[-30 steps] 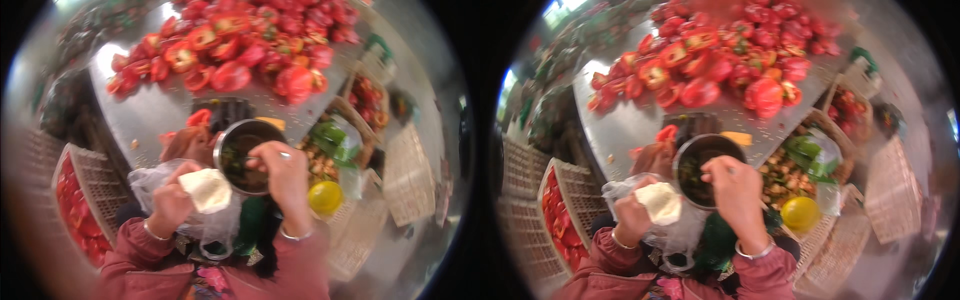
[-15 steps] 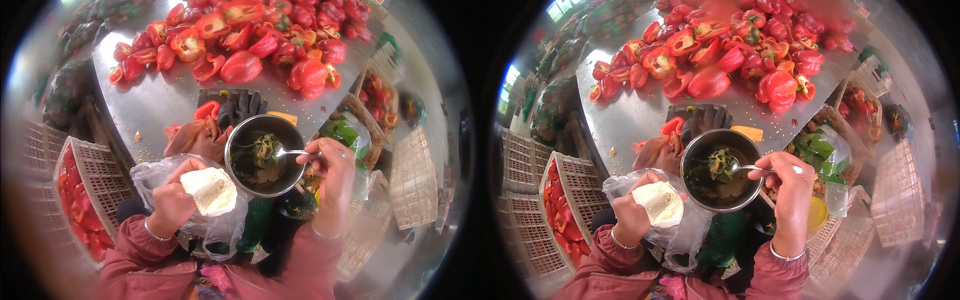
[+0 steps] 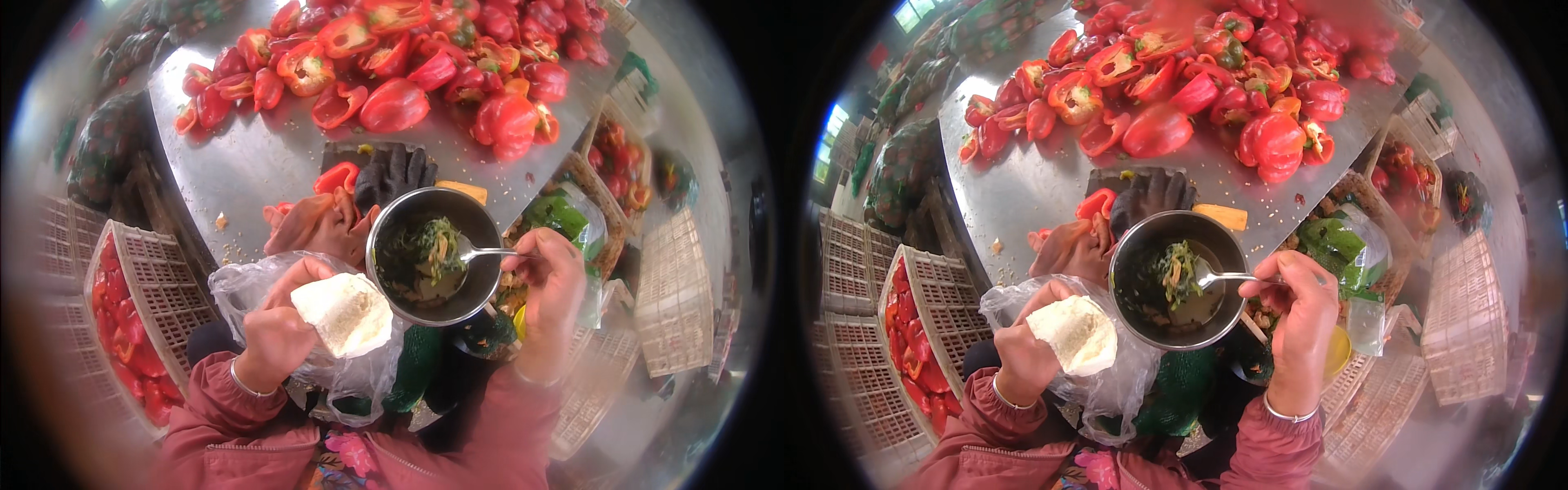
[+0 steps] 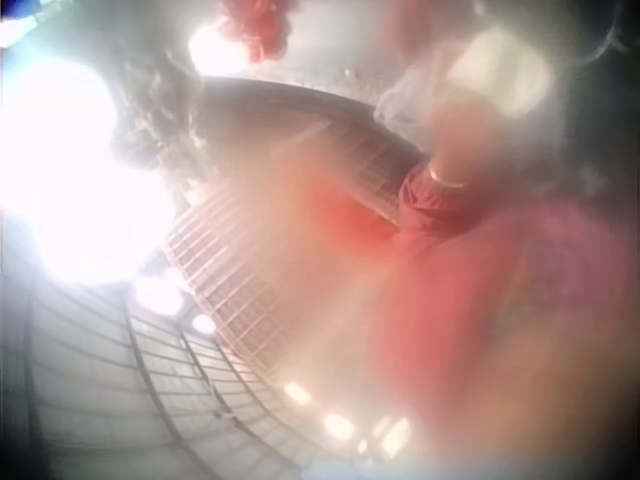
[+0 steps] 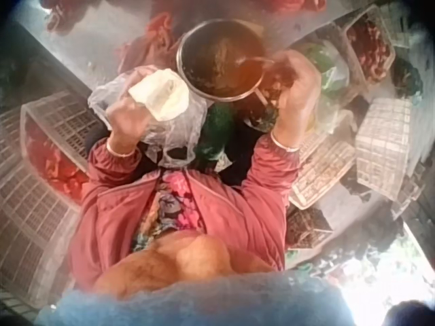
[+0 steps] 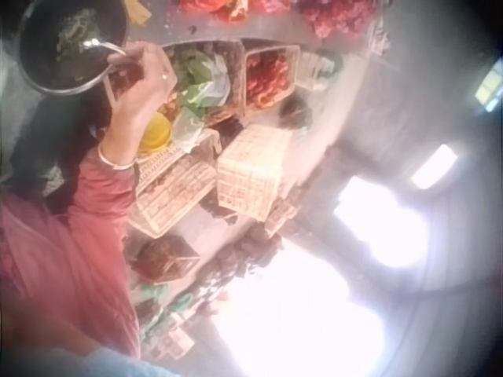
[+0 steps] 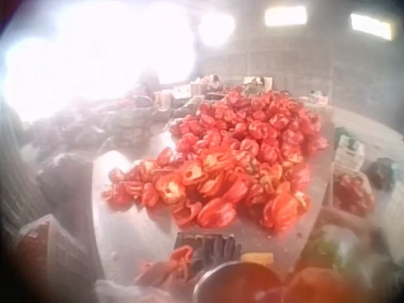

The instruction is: The person sits at a workstation and stuffs a white dough-like ball with a green mixture from a metal container using a spoon. They then place the stuffed item into a plastic bag and repeat the process with another dough ball.

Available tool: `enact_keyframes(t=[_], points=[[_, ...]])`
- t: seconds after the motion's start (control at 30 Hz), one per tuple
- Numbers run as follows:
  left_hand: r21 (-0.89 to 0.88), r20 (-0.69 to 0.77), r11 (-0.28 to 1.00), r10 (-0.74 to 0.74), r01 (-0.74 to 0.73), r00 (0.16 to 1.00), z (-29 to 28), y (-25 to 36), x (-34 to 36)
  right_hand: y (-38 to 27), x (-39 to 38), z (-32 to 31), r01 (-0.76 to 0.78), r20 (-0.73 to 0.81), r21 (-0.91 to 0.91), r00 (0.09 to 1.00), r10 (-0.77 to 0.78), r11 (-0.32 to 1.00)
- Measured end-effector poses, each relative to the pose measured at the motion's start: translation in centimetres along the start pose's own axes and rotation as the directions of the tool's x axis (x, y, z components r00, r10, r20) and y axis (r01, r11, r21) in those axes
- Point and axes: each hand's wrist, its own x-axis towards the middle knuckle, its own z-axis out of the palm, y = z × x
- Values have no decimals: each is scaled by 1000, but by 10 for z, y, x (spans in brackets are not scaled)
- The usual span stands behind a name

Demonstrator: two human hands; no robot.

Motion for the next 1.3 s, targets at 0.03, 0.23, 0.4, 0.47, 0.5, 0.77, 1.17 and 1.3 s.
enact_keyframes(t=[0.03, 0.23, 0.4, 0.47, 0.5, 0.77, 1.17, 1.3], points=[[13, 1, 1000, 6, -6, 1000, -1, 0, 0, 0, 0, -1, -4, -5, 19, 1000, 4, 1000], [104, -54, 994, 41, -35, 998, -1, 0, -5, -4, -2, 0, 20, -24, 79, 1000, -19, 997], [279, -34, 958, 86, -73, 996, 1, -2, -8, -15, -9, -5, 126, 7, 201, 992, -130, 971], [335, 1, 937, 100, -95, 995, 4, -1, -9, -23, -15, -1, 277, -6, 115, 961, -278, 954], [363, 19, 926, 107, -106, 994, 5, -2, -9, -24, -20, 4, 396, -10, -7, 918, -397, 918], [287, 192, 938, 142, -193, 971, 12, -10, -13, -69, -61, 1, 310, 314, 406, 836, -450, 860], [125, 642, 925, 200, -358, 741, 40, 4, -31, -107, -56, 2, 153, 862, 437, 209, -461, 886], [-75, 679, 915, 338, -396, 652, 34, -18, -26, -81, -60, 14, 49, 773, 609, 186, -606, 792]])
